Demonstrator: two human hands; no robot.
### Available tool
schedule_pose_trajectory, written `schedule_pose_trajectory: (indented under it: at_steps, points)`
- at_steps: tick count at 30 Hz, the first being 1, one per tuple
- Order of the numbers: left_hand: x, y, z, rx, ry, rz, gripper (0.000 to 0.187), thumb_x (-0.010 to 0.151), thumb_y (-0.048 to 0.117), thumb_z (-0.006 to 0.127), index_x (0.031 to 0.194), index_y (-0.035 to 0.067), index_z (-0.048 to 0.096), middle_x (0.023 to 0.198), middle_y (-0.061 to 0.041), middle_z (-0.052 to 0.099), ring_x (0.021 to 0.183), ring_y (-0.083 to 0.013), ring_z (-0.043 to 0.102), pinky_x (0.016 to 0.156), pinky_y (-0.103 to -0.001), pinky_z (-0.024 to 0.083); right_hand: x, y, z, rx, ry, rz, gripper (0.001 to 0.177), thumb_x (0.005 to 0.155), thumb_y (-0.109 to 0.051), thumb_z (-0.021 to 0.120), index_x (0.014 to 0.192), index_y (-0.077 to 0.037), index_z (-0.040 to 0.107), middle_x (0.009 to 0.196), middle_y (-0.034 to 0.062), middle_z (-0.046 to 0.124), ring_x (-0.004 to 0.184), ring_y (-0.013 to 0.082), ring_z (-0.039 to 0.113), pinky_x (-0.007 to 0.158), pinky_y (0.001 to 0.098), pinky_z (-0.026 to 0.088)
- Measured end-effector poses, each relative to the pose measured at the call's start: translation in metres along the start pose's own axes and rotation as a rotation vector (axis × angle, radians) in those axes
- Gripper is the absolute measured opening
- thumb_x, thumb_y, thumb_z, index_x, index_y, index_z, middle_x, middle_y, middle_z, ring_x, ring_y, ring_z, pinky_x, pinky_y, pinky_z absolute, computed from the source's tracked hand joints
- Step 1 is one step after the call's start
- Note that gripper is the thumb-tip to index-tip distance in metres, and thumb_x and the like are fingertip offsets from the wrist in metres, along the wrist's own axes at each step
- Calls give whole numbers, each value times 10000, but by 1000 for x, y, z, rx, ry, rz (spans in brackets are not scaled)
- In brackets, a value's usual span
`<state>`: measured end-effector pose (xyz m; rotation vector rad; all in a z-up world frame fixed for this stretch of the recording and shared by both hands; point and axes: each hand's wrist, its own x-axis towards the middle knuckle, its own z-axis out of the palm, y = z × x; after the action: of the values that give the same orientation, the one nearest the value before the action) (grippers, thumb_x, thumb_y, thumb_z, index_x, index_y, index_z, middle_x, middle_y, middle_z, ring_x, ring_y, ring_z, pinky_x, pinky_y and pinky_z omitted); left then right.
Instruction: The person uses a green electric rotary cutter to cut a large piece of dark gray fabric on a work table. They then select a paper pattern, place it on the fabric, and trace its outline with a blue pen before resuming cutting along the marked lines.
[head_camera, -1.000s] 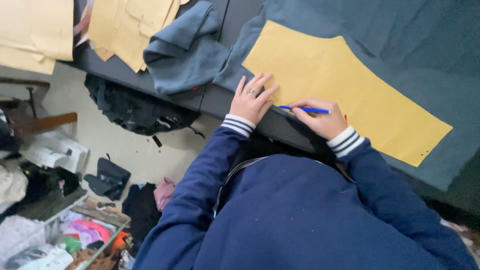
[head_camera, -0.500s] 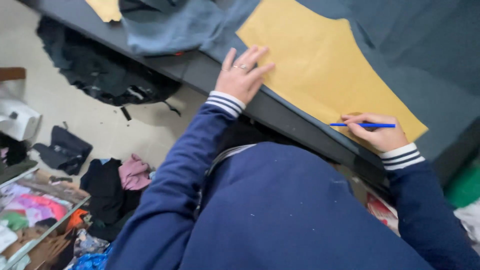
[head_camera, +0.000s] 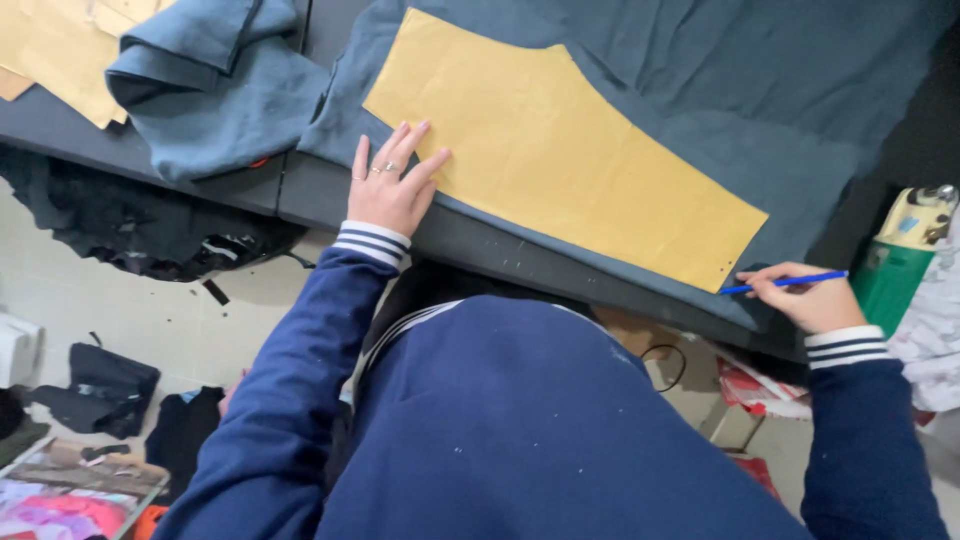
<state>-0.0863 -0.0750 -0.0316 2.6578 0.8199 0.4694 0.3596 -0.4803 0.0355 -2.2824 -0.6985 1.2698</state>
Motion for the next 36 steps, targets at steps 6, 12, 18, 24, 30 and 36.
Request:
schedule_pose_trajectory:
  at_steps: [6,12,18,24,30,36]
  points:
    - [22,-33,0,25,129,37,168,948,275,755,1103,237,703,1288,52,669,1205,-181,612,1095,-496,426,15,-19,6,-19,30,-205,206,1008,-134,673,1077,54,725,1044,134,765,895,172,713,809,302,560]
    - [85,-117,-7,-9,45,3,48,887,314,781,918,279,771,1022,92,692,1011,-193,622,842,-414,454,58,-235,172,110,241,-587,129,1058,-77,708,1150,-5,762,999,63,725,869,102,623,776,233,467]
    - [91,-130,-16,-188,-145,-50,115,797,289,794,907,308,821,994,107,697,997,-182,620,847,-406,437,109,-366,284,225,-51,-695,169,1033,-96,650,1142,-15,751,1067,86,757,927,119,676,825,231,518]
    - [80,-134,-8,-278,-79,-68,125,835,270,777,941,314,829,1017,144,696,974,-147,616,869,-368,439,119,-384,304,119,-110,-738,187,1022,-87,649,1158,-13,753,1091,111,767,968,159,720,864,259,543]
    - [79,-128,-9,-256,-37,-59,145,812,232,789,919,320,831,998,161,685,962,-144,599,841,-374,426,104,-348,299,16,28,-759,176,993,-81,681,1134,-5,754,1129,138,766,1035,201,745,922,290,555]
    - [76,-128,1,-206,38,-32,138,797,253,767,898,329,819,980,149,672,945,-158,595,809,-401,434,66,-314,295,29,8,-708,144,969,-39,656,1069,6,749,1100,157,763,1195,245,721,994,310,545]
